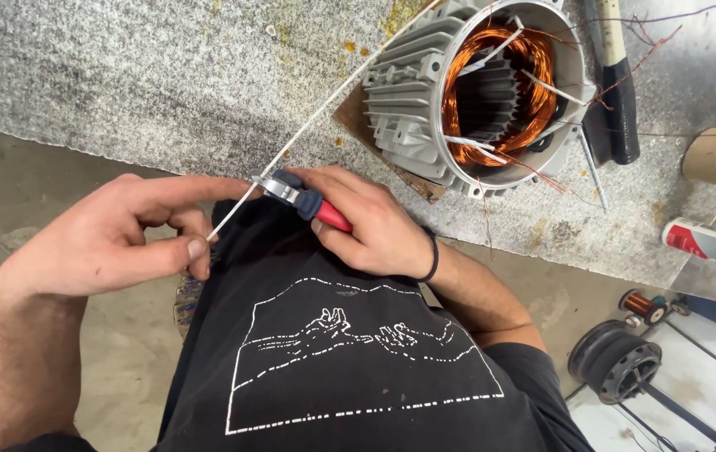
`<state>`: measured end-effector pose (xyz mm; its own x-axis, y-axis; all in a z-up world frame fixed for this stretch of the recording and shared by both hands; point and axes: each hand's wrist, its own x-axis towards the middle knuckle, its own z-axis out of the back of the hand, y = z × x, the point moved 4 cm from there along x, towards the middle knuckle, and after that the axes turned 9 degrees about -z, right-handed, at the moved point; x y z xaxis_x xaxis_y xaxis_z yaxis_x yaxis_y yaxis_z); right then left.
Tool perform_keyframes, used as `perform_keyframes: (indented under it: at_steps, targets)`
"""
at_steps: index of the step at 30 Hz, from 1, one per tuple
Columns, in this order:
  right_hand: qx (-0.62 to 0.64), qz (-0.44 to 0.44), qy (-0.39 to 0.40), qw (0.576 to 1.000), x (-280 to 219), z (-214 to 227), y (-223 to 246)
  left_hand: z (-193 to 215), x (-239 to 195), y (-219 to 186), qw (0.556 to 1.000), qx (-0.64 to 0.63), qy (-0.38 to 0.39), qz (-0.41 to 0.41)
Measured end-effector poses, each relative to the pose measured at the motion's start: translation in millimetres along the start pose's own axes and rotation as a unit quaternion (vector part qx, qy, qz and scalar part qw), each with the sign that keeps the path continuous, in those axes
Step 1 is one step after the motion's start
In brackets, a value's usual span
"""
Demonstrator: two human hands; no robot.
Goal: Manually winding copper coils into an electric motor stator core on a workshop table.
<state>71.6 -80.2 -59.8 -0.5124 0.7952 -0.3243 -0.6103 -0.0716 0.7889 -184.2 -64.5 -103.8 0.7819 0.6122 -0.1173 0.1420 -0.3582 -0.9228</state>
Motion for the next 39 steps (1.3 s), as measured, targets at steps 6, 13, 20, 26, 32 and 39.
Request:
perform_keyframes:
  at_steps: [6,13,20,26,32,39]
  targets:
    - [-0.005,0.005,-0.004,1.000,1,-1,1,1,0,4,1.000,0.003,-0.008,0.016]
    - [-0.044,-0.012,-0.031,0.998,2,-1,1,15,-6,6,1.000,-0.006,-0.022,-0.018]
    - [-0.046,-0.023,-0.045,0.998,2,-1,5,64,-33,26,0.991,0.005,-0.103,-0.090]
    - [-0.213,-0.033,-0.103,0.971,28,-17,8,33,-8,-7,0.984,0.003,-0.128,-0.125]
    - [-0.177,0.209,-0.135,0.952,-30,34,71,-1,0,-56,0.970,0.160,-0.135,-0.121]
    - [-0.056,0.091,-0.143,0.984,-21,92,134,-41,48,-102,0.951,0.209,-0.007,-0.228]
